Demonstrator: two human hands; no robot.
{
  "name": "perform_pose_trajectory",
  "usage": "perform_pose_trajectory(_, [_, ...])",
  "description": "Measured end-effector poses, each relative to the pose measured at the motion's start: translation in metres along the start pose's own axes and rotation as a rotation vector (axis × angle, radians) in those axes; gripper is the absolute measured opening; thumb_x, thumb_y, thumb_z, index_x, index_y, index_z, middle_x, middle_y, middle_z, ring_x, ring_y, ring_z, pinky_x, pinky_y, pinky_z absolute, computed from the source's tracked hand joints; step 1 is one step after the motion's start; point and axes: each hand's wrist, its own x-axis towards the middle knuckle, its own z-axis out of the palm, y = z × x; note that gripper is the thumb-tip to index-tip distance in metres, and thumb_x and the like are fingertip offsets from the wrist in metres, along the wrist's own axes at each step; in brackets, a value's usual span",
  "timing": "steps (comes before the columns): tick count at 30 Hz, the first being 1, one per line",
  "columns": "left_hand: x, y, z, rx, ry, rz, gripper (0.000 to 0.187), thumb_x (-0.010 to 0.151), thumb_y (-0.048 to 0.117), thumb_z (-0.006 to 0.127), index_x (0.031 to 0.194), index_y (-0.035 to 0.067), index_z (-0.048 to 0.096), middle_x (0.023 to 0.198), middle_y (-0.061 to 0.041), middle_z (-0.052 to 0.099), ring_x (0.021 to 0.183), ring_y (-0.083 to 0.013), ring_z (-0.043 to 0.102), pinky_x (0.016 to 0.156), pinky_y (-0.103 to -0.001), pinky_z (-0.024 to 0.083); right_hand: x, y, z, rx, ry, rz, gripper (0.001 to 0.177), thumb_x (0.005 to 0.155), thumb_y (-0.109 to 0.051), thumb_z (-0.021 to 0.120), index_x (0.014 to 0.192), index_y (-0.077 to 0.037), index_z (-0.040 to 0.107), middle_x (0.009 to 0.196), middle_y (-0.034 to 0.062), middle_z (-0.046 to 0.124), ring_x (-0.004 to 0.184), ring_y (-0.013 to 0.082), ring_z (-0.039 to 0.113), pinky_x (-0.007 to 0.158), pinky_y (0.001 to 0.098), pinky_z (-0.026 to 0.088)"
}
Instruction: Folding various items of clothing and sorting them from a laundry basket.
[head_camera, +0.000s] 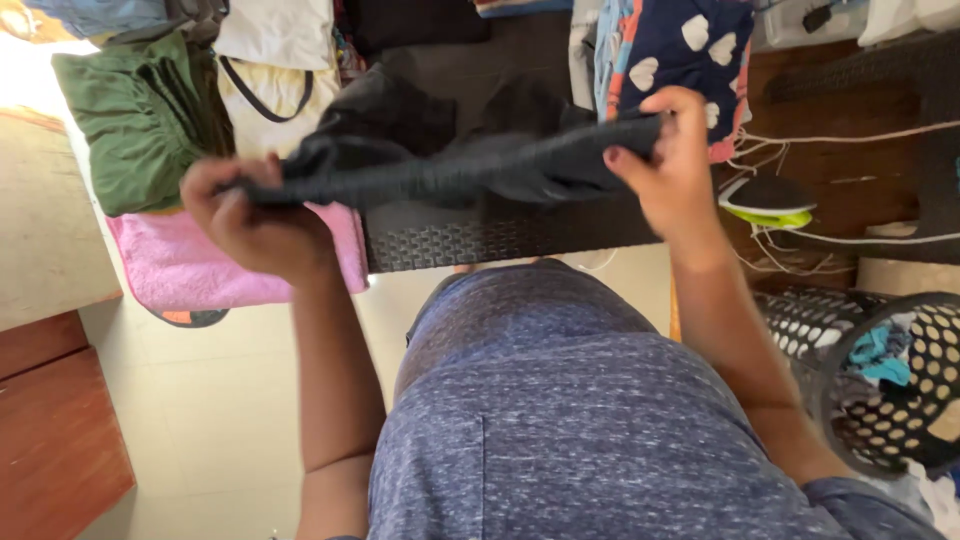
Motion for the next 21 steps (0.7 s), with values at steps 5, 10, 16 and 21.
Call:
perform_pose_trajectory(5, [-0.010, 0.017, 0.019, 0.029, 0.126, 0.281, 0.042, 0.101, 0.045, 0.042, 0.113, 0.007, 0.057, 0.079, -0.010, 0.055, 0.076, -0.0246, 0.056, 0.090, -0.048, 0.054, -0.022, -0.010, 0.018, 0.390, 0.173, -0.275, 0.042, 0.093, -0.045, 0.056, 0.098, -0.003, 0.055, 0.085, 0.0043, 0.046, 0.074, 0.0172, 0.044, 0.075, 0.0335, 0.040])
perform_pose_trajectory(10, [-0.007, 0.007, 0.045, -0.471, -0.347, -0.081, 0.070, 0.100, 0.071, 0.028, 0.081, 0.010, 0.055, 0.071, -0.007, 0.055, 0.068, -0.0268, 0.057, 0.087, -0.048, 0.051, 0.016, 0.000, 0.020, 0.336, -0.079, -0.456, 0.071, 0.106, -0.065, 0.024, 0.069, -0.007, 0.042, 0.067, 0.0079, 0.042, 0.067, 0.0241, 0.043, 0.065, 0.0375, 0.034])
perform_pose_trajectory(16, [-0.032, 0.001, 0.138, 0.094, -0.633, -0.171, 0.079, 0.108, 0.071, 0.016, 0.080, 0.004, 0.047, 0.096, -0.016, 0.059, 0.094, -0.0281, 0.061, 0.099, -0.043, 0.055, 0.036, -0.010, 0.095, 0.038, -0.248, -0.523, 0.074, 0.109, -0.065, 0.022, 0.071, -0.006, 0.044, 0.106, 0.0151, 0.050, 0.095, 0.0292, 0.047, 0.097, 0.0403, 0.041])
perform_pose_trajectory(21, [-0.038, 0.003, 0.160, 0.176, -0.654, -0.060, 0.073, 0.111, 0.061, 0.019, 0.080, -0.002, 0.040, 0.124, -0.030, 0.051, 0.107, -0.0347, 0.053, 0.099, -0.037, 0.040, 0.042, 0.001, 0.108, -0.060, -0.051, -0.637, 0.065, 0.107, -0.064, 0.029, 0.085, -0.007, 0.049, 0.130, 0.0224, 0.042, 0.110, 0.0255, 0.055, 0.111, 0.0471, 0.036])
